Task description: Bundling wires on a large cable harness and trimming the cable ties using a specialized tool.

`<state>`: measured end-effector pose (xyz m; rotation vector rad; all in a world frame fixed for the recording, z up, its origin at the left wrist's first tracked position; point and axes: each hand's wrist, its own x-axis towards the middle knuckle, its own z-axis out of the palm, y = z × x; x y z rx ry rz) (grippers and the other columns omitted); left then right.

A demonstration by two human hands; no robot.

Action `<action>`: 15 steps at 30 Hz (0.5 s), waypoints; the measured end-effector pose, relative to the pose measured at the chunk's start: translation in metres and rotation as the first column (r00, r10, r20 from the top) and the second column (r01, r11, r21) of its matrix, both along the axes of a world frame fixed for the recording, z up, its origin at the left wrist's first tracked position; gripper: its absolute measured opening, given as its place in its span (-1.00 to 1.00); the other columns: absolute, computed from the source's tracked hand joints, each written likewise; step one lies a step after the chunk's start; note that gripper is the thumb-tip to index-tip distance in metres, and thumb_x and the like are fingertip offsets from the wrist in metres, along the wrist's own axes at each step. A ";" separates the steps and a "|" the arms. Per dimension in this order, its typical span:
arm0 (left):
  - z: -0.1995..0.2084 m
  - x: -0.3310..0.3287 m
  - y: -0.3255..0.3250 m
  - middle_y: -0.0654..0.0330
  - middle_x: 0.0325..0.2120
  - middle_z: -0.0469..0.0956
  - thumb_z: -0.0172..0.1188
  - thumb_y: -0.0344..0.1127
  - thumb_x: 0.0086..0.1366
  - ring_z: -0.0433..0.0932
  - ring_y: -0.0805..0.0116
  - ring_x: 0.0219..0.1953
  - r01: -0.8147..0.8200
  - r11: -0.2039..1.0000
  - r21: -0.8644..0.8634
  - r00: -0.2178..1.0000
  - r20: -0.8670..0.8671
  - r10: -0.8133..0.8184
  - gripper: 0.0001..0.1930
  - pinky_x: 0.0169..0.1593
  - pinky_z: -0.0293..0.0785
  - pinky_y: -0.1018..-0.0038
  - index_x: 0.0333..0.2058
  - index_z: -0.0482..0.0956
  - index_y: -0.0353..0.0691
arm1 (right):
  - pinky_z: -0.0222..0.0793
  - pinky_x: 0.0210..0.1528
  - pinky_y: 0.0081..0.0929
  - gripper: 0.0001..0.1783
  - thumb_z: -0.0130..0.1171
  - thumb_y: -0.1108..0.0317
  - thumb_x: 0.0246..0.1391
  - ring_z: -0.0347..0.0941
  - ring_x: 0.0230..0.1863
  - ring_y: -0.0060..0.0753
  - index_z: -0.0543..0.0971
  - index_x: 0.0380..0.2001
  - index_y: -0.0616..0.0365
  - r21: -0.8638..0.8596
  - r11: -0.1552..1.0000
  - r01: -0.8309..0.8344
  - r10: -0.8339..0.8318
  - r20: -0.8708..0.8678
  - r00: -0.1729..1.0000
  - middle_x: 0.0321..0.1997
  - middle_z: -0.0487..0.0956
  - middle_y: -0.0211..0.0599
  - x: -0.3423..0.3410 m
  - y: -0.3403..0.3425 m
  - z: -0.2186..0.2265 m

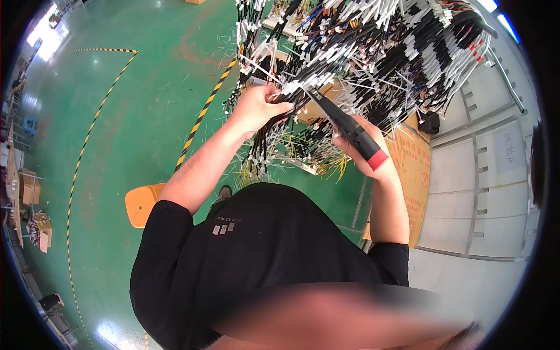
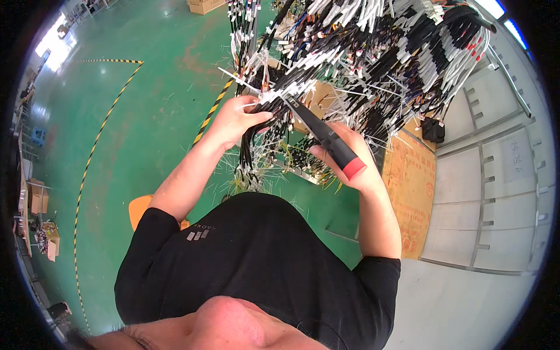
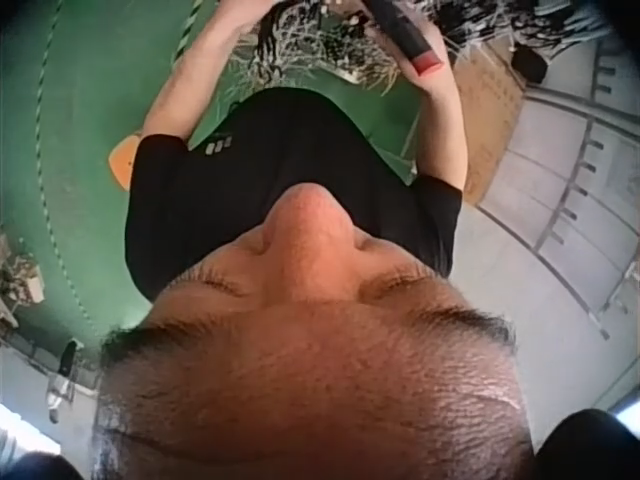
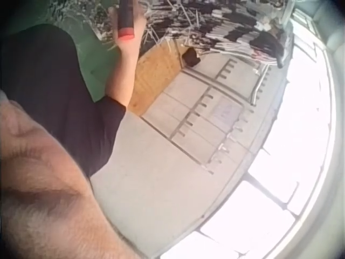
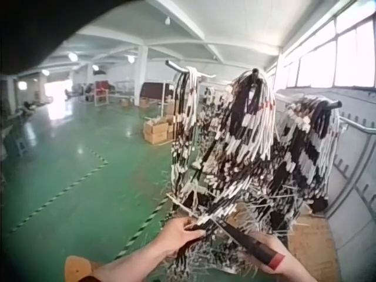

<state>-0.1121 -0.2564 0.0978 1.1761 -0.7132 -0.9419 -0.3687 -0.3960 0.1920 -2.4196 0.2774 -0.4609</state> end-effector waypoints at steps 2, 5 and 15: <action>0.000 0.000 0.001 0.19 -0.31 0.71 0.44 -0.48 0.31 0.69 0.48 -0.33 0.004 1.000 -0.016 0.998 -0.062 -0.005 -0.74 -0.25 0.64 0.53 -0.07 0.63 -0.39 | 0.46 -0.10 -0.20 -0.62 0.46 0.24 0.13 0.51 -0.24 0.04 0.62 -0.09 0.24 0.048 0.999 0.018 -0.018 -0.009 1.000 -0.29 0.59 -0.11 -0.002 0.002 -0.002; 0.000 0.005 0.003 0.18 -0.27 0.72 0.40 -0.47 0.35 0.69 0.45 -0.31 0.030 0.998 -0.051 0.994 -0.100 -0.035 -0.77 -0.19 0.66 0.49 -0.06 0.64 -0.40 | 0.47 -0.08 -0.20 -0.62 0.47 0.26 0.13 0.53 -0.21 0.02 0.63 -0.07 0.24 0.089 0.996 0.016 -0.016 -0.001 1.000 -0.26 0.60 -0.11 -0.003 -0.001 -0.007; 0.000 0.021 0.004 0.13 -0.14 0.71 0.33 -0.35 0.47 0.70 0.38 -0.13 0.225 0.969 -0.100 0.935 -0.257 -0.244 -0.71 0.01 0.64 0.43 0.04 0.61 -0.42 | 0.48 0.02 -0.41 -0.60 0.47 0.31 0.20 0.58 -0.08 -0.43 0.65 0.05 0.22 0.376 0.924 0.066 -0.042 -0.073 0.996 -0.11 0.70 -0.33 0.005 0.007 -0.005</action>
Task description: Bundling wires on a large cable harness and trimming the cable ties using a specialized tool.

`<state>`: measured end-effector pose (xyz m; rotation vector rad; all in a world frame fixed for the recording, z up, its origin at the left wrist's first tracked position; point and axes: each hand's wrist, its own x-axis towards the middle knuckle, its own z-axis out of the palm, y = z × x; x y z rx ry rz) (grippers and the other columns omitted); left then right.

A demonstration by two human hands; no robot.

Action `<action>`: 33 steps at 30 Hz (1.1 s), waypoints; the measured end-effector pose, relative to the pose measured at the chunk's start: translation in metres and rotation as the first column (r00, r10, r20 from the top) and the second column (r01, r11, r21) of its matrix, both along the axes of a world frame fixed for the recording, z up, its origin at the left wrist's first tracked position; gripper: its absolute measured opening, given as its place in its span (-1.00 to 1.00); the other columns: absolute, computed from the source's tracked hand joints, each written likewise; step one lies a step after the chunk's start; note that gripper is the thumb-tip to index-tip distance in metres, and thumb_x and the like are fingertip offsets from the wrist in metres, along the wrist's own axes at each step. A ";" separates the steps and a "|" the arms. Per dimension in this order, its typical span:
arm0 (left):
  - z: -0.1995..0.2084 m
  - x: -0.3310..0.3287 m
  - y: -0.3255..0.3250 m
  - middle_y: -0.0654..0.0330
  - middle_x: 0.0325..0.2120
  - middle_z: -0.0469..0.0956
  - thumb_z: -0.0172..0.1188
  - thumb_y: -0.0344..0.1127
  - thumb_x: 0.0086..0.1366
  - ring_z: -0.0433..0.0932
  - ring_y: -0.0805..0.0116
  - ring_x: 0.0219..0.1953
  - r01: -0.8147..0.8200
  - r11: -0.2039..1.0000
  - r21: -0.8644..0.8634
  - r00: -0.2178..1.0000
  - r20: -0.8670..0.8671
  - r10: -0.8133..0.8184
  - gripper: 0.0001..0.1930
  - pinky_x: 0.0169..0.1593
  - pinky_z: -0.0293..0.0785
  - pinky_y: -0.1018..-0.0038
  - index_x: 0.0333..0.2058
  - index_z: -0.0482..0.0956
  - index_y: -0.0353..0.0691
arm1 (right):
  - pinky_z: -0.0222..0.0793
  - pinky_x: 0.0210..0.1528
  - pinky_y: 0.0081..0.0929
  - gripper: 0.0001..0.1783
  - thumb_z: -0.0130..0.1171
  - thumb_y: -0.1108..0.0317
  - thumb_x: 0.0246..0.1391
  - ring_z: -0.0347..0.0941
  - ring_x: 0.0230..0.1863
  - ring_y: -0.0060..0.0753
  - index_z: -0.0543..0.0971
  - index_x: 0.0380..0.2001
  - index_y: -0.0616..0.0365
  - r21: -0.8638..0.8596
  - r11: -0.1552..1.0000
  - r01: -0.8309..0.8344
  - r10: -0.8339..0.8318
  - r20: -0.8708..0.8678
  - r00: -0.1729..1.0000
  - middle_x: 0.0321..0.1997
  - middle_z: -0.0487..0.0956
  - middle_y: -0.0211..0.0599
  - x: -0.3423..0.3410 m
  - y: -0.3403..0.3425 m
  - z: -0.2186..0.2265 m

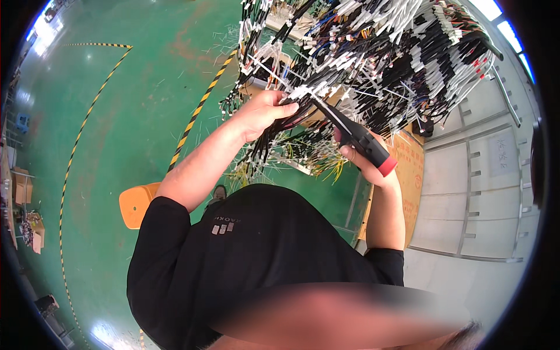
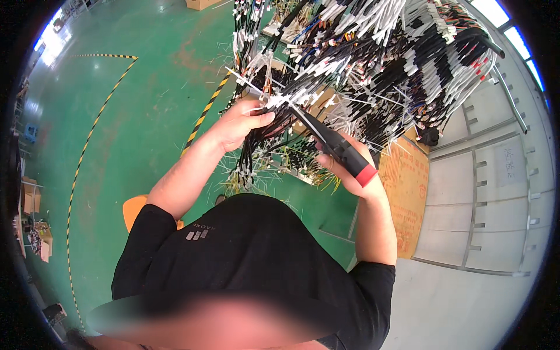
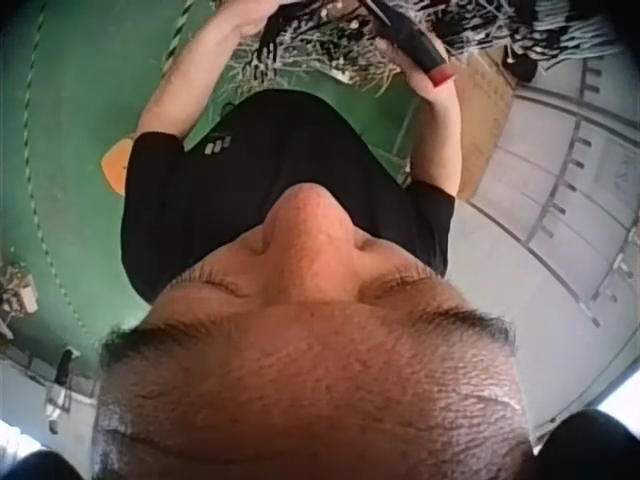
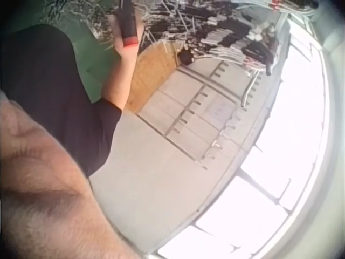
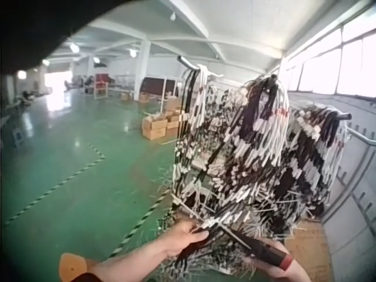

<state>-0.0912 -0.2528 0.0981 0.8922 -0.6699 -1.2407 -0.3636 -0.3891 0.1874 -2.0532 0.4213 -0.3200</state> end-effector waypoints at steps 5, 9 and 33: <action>-0.007 0.010 -0.006 0.14 -0.11 0.70 0.31 -0.31 0.49 0.66 0.42 -0.10 0.111 0.994 -0.018 0.992 0.063 -0.110 -0.66 0.04 0.60 0.45 0.09 0.58 -0.44 | 0.46 0.10 -0.47 -0.51 0.42 0.43 0.21 0.57 0.01 -0.51 0.61 0.21 0.17 0.356 0.931 0.082 -0.127 0.104 0.986 0.00 0.71 -0.42 -0.002 0.005 -0.015; -0.015 0.016 -0.011 0.18 -0.10 0.69 0.31 -0.26 0.49 0.61 0.47 -0.08 0.143 0.989 -0.029 0.978 0.160 -0.137 -0.62 0.08 0.55 0.46 0.10 0.58 -0.45 | 0.46 0.13 -0.44 -0.54 0.43 0.41 0.22 0.57 0.02 -0.49 0.62 0.18 0.18 0.283 0.958 0.048 -0.082 0.110 0.991 -0.01 0.72 -0.38 0.003 0.006 -0.013; -0.016 0.033 -0.027 0.08 0.01 0.68 0.31 -0.17 0.48 0.66 0.34 -0.02 0.420 0.905 -0.067 0.905 0.107 -0.412 -0.52 0.04 0.63 0.34 0.21 0.54 -0.37 | 0.30 0.44 -0.17 -0.45 0.41 0.21 0.18 0.40 0.42 0.04 0.58 0.18 0.22 -0.220 0.962 0.161 -0.103 0.253 0.962 0.41 0.42 0.05 -0.001 0.013 -0.081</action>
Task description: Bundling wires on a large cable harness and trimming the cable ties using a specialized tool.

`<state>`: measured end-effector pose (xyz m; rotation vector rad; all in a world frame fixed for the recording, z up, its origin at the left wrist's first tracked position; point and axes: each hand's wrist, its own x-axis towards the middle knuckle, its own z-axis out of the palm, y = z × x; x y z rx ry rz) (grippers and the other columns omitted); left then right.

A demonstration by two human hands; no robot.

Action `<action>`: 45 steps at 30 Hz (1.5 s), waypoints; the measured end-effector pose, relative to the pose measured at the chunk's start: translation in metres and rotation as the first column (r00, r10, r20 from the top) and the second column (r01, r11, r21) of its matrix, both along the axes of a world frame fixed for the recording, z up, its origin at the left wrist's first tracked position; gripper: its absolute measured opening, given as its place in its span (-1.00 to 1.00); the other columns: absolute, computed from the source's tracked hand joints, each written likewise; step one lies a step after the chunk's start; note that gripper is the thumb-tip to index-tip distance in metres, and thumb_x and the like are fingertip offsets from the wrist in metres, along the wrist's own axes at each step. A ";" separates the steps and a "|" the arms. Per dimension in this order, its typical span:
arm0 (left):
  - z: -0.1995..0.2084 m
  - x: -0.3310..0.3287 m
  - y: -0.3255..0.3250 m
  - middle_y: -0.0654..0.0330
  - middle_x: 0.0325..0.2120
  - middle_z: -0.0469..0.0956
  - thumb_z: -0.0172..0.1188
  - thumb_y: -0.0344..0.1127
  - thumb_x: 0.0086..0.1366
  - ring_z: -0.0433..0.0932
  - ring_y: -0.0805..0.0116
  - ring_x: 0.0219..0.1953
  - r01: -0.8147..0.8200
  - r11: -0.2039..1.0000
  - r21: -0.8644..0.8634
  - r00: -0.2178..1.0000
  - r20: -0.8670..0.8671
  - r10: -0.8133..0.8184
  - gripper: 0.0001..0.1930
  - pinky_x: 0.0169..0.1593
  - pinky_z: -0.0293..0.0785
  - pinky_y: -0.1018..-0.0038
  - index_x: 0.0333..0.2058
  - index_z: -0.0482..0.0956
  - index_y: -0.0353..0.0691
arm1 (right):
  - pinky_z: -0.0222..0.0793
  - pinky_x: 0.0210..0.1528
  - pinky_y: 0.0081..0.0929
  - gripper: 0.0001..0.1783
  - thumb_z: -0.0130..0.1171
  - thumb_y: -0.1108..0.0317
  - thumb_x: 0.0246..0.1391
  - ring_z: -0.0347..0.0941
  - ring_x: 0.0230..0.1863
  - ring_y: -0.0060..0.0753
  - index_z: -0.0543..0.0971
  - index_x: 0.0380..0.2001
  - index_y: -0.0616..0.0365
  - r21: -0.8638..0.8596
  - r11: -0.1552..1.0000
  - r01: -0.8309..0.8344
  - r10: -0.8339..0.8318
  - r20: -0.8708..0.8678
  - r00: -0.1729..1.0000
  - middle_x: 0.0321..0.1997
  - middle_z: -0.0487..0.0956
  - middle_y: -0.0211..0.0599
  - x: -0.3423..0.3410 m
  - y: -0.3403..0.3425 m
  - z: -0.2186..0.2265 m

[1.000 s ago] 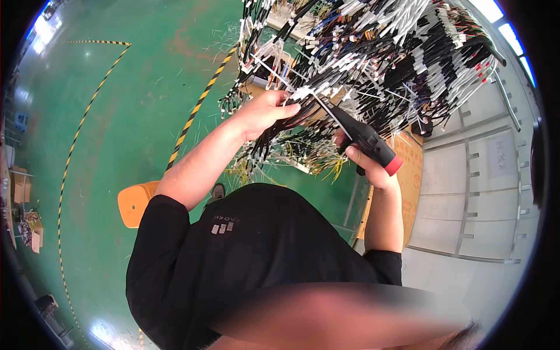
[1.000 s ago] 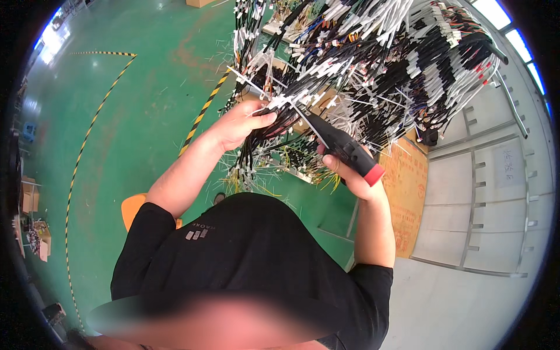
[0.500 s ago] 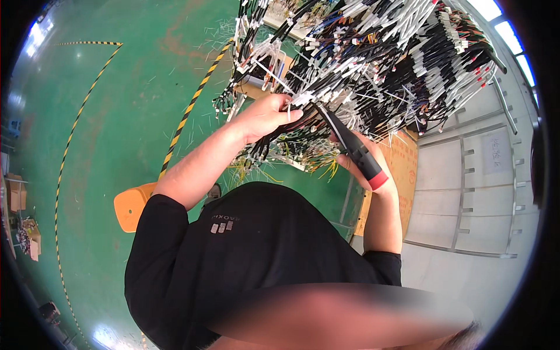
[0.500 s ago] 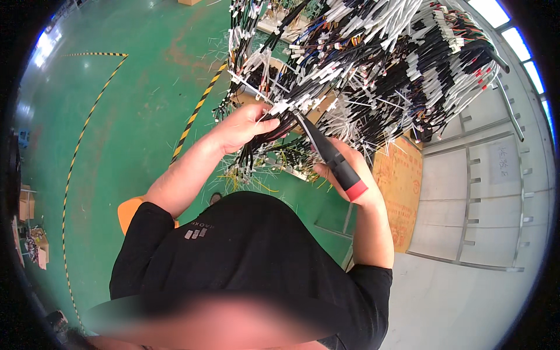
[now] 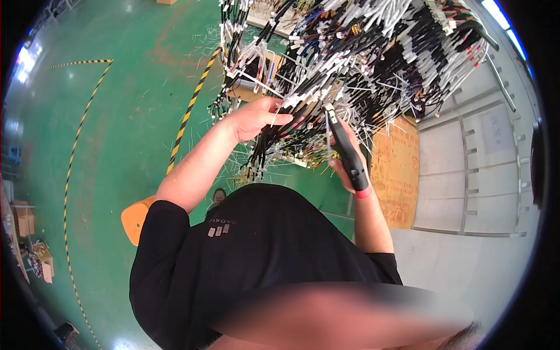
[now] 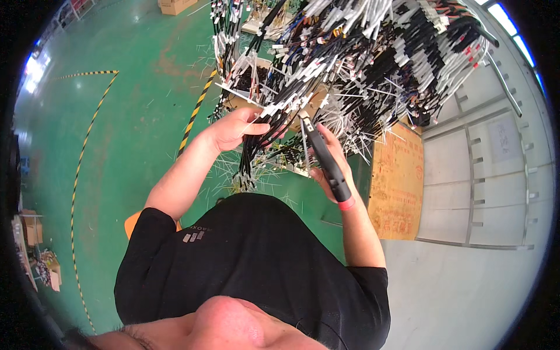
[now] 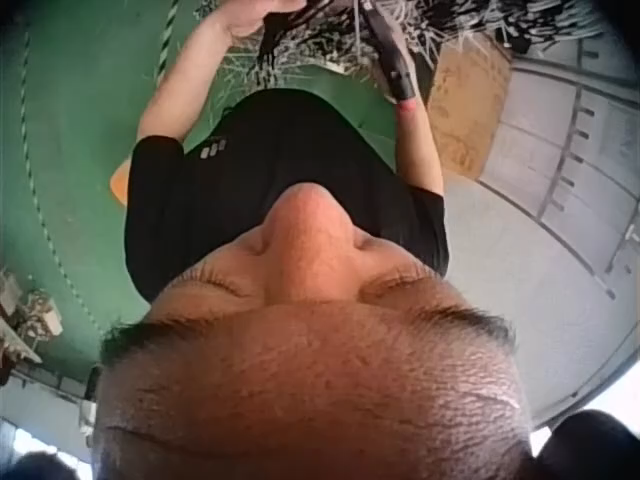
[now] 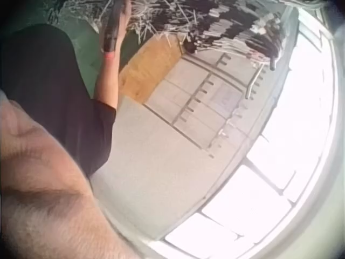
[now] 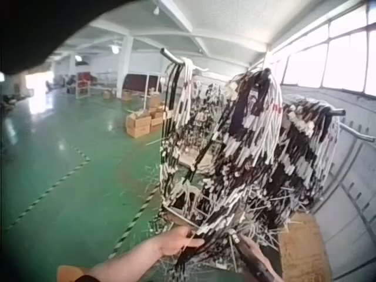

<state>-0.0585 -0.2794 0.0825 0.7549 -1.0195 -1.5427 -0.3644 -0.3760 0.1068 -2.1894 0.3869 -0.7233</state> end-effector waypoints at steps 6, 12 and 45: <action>-0.020 -0.010 -0.012 0.16 0.08 0.67 0.34 -0.42 0.38 0.65 0.34 0.07 0.003 0.992 0.127 0.985 -0.169 0.018 -0.50 0.18 0.58 0.33 0.26 0.52 -0.34 | -0.01 0.59 0.08 -0.38 0.54 0.08 0.03 0.10 0.64 0.07 0.58 0.08 0.16 0.680 0.660 -0.321 -0.030 0.451 0.892 0.61 0.23 0.00 0.025 0.014 -0.056; -0.044 -0.027 -0.012 -0.06 0.23 0.58 0.11 -0.30 0.38 0.54 0.05 0.30 -0.008 0.996 0.093 0.925 -0.377 0.043 -0.44 0.44 0.37 0.13 0.32 0.44 -0.40 | 0.09 0.54 -0.07 -0.39 0.54 0.10 0.00 0.28 0.48 -0.18 0.58 0.09 0.06 0.728 0.516 -0.452 -0.141 0.592 0.794 0.23 0.56 -0.26 0.041 0.010 -0.066; -0.060 -0.153 -0.025 0.36 -0.52 0.34 -0.04 0.01 0.67 0.32 0.54 -0.53 0.367 0.897 -0.248 0.927 0.021 -0.374 -0.64 -0.41 0.35 0.49 -0.13 0.38 -0.20 | 0.16 0.51 0.45 -0.48 0.43 0.19 0.03 0.20 0.56 0.31 0.56 0.05 0.10 0.795 0.461 -0.394 -0.173 0.516 0.839 0.60 0.22 0.16 -0.076 -0.012 0.019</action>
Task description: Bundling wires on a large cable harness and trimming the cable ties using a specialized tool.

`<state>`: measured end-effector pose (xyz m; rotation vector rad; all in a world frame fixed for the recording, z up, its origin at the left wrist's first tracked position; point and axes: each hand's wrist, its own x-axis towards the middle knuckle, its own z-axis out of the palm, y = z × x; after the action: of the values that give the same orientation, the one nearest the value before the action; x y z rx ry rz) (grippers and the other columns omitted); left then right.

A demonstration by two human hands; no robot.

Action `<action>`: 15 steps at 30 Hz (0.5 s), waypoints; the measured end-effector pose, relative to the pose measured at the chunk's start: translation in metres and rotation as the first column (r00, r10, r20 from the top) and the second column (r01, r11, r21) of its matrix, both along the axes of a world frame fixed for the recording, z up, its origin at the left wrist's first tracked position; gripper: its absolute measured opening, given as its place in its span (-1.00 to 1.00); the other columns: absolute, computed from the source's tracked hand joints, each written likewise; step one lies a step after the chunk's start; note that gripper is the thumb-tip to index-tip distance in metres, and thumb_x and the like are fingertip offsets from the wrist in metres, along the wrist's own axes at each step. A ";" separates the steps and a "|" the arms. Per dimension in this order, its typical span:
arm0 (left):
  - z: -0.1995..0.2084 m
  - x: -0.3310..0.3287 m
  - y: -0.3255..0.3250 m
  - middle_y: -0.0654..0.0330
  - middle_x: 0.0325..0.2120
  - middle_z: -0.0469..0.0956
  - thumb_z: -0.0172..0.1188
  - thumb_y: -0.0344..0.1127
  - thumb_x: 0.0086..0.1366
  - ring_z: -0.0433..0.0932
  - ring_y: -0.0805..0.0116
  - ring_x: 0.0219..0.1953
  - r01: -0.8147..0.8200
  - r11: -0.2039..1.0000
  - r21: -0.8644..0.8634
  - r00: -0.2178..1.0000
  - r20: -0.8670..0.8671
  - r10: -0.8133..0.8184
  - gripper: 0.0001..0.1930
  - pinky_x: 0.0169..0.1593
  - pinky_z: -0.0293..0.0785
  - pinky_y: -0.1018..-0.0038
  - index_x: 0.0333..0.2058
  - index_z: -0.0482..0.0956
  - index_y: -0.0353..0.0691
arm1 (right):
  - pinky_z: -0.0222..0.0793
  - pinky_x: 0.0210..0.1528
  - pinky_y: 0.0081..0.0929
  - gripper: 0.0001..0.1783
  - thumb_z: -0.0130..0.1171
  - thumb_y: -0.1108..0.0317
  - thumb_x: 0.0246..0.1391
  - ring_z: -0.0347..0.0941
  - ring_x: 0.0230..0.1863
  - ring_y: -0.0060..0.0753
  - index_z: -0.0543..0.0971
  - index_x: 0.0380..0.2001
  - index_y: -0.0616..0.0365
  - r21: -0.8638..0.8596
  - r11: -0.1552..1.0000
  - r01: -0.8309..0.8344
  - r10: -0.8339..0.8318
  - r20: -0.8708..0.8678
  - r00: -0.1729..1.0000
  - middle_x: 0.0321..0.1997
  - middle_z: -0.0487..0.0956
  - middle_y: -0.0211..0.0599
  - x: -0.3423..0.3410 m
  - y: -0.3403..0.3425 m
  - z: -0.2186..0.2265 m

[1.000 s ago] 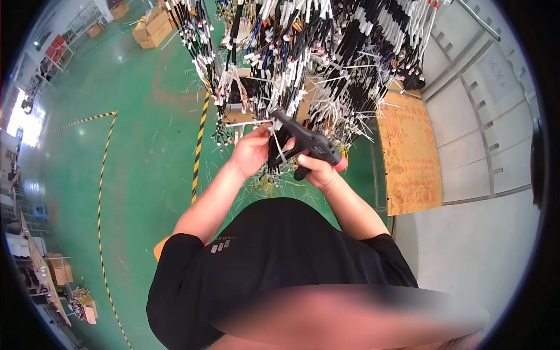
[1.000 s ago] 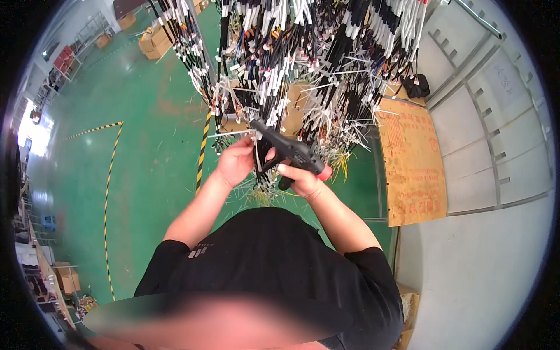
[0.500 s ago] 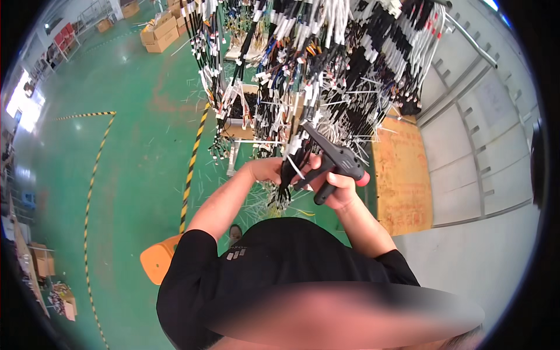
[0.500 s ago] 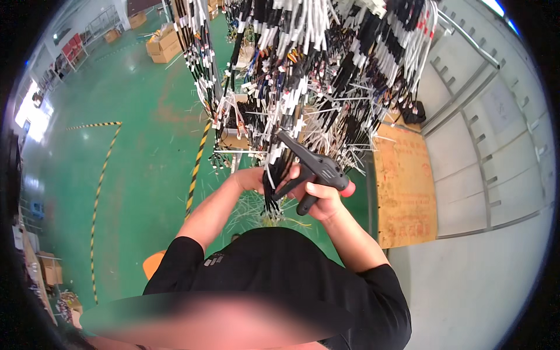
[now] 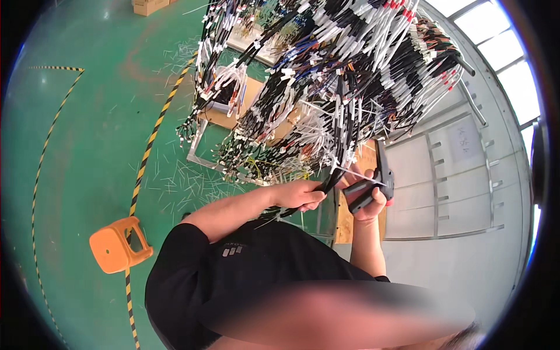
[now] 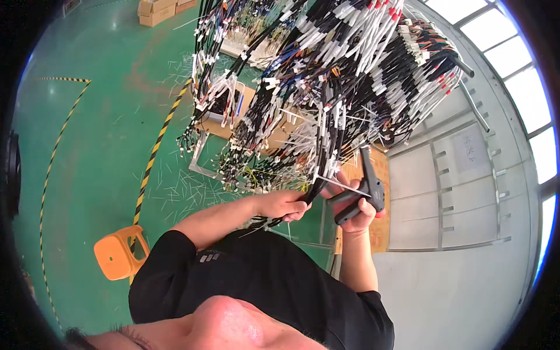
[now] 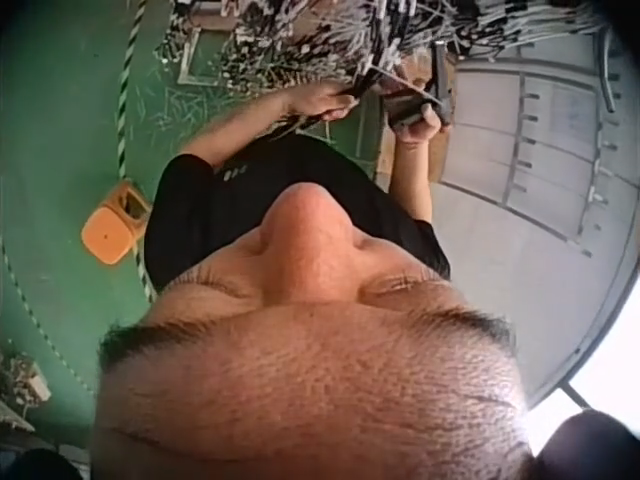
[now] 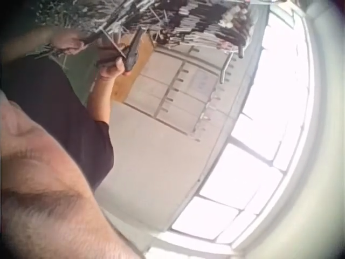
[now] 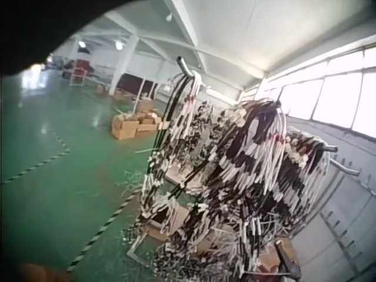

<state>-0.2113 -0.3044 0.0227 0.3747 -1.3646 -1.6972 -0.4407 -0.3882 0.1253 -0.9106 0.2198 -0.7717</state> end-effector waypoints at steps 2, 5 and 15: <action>0.011 0.001 0.008 0.32 -0.52 0.41 -0.02 0.03 0.66 0.40 0.50 -0.51 -0.217 0.976 0.000 0.945 0.251 0.210 -0.62 -0.37 0.42 0.43 -0.07 0.40 -0.24 | 0.12 0.53 0.40 -0.51 0.42 0.17 0.06 0.20 0.57 0.26 0.58 0.06 0.01 -0.076 0.992 0.101 -0.102 -0.009 0.995 0.59 0.28 0.06 -0.004 0.000 0.007; 0.015 0.009 0.011 -0.03 -0.40 0.67 0.07 0.03 0.60 0.71 0.03 -0.32 -0.490 0.823 -0.287 0.587 0.590 0.555 -0.55 -0.20 0.58 0.13 0.04 0.54 -0.32 | 0.20 0.51 0.25 -0.46 0.35 0.26 0.12 0.39 0.42 0.14 0.45 0.15 0.05 -0.080 0.980 0.184 -0.190 -0.068 0.979 0.28 0.49 -0.05 -0.039 -0.011 0.004; 0.002 0.062 0.026 -0.03 -0.57 0.67 0.09 0.10 0.55 0.73 -0.09 -0.46 -0.487 0.636 -0.599 -0.113 0.765 0.634 -0.48 -0.36 0.66 0.05 -0.20 0.53 -0.39 | 0.42 -0.08 -0.54 -0.70 0.37 0.44 0.15 0.49 -0.18 -0.65 0.68 -0.03 0.14 -0.762 0.628 -0.155 -0.576 -0.590 0.566 -0.19 0.66 -0.52 -0.001 0.008 0.062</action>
<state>-0.1490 -0.2785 0.0245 1.9752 -1.6790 -0.3778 -0.4415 -0.3802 0.1869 -2.0997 0.9124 -0.6295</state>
